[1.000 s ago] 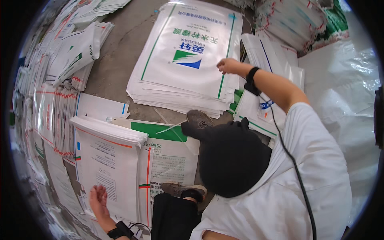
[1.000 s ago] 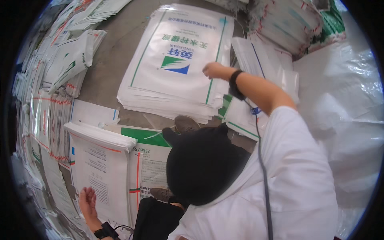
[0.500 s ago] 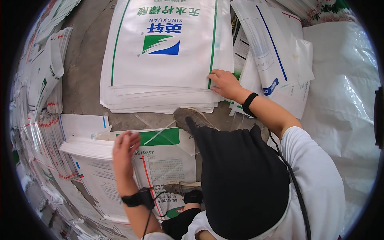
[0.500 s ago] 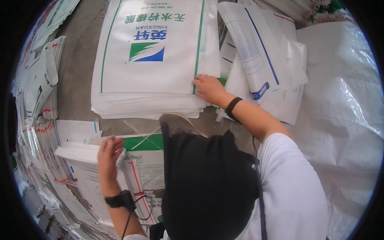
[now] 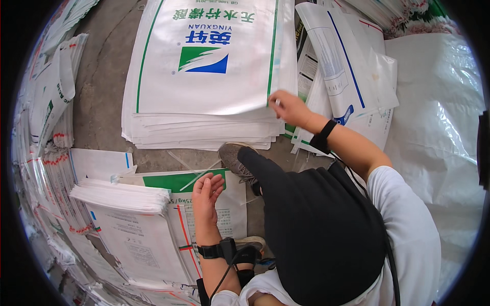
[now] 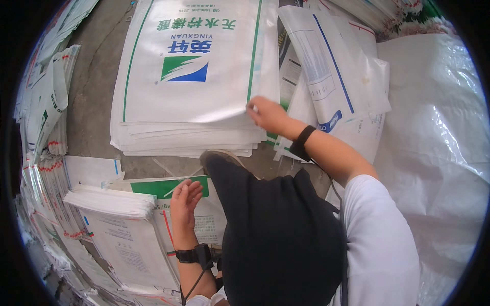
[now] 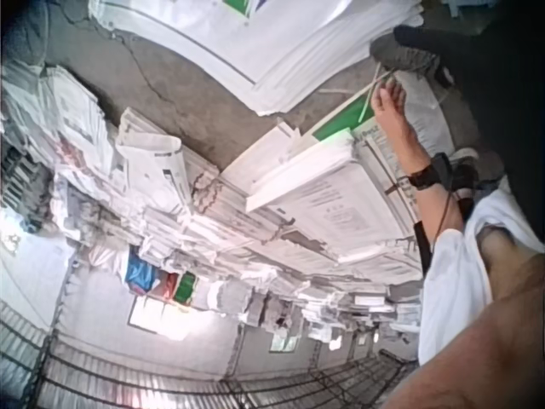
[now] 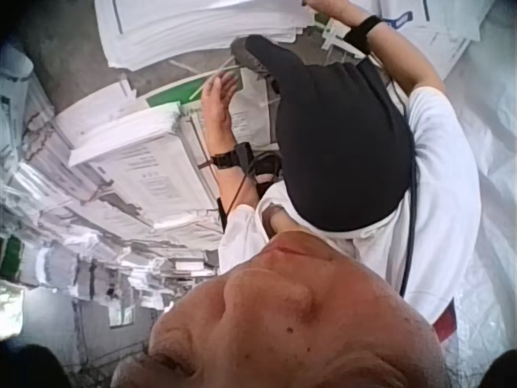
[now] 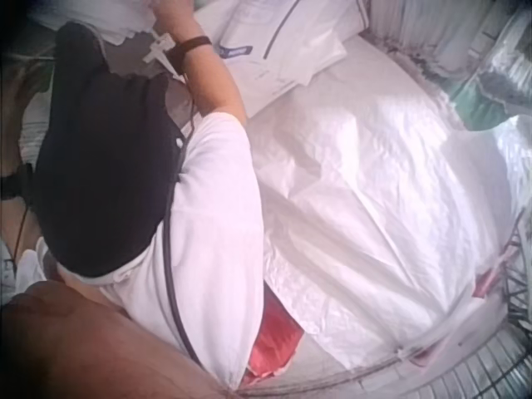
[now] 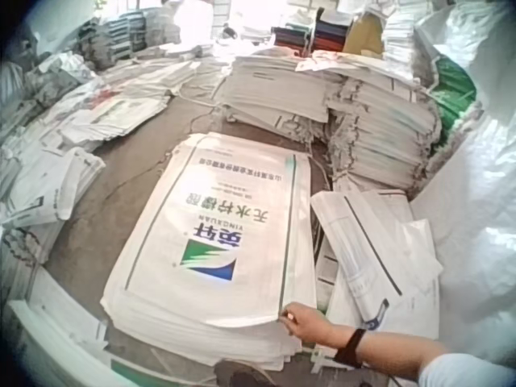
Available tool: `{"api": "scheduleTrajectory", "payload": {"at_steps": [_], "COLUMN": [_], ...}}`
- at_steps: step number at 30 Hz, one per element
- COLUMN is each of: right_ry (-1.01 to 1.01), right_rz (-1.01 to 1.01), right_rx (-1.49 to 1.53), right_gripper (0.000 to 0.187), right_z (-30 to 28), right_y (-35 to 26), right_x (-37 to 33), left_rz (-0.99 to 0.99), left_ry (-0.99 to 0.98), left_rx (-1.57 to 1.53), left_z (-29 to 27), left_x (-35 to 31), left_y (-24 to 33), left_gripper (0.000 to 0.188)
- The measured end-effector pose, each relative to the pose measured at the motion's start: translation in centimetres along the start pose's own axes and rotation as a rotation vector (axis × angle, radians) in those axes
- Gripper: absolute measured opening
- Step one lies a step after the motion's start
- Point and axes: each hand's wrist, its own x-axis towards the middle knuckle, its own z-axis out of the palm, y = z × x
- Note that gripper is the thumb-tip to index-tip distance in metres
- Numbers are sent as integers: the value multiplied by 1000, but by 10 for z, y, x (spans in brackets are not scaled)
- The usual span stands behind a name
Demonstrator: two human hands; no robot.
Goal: Sorting and counting printed large plastic chemical/agricultural bags on a warehouse floor.
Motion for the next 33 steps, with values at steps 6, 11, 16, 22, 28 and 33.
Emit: {"api": "scheduleTrajectory", "payload": {"at_steps": [6,11,16,22,28,33], "right_ry": [529,585,319,62,-120,-21], "right_rz": [-404,-660,-520,-514,-528,-302], "right_rx": [522,453,149,247,210,86], "right_gripper": [18,13,9,13,30,50], "right_z": [-109,-111,-40,31,39,30], "right_y": [-106,-141,-111,-96,-82,-45], "right_x": [30,7,-21,-34,-32,-23], "left_rz": [68,135,194,137,255,366], "left_ry": [6,-108,-326,-299,-42,165], "left_rx": [-9,-10,22,-446,-214,-33], "left_z": [8,40,88,110,76,27], "left_x": [5,14,21,65,76,48], "left_y": [15,33,55,58,37,23], "left_gripper": [38,40,63,53,39,53]}}
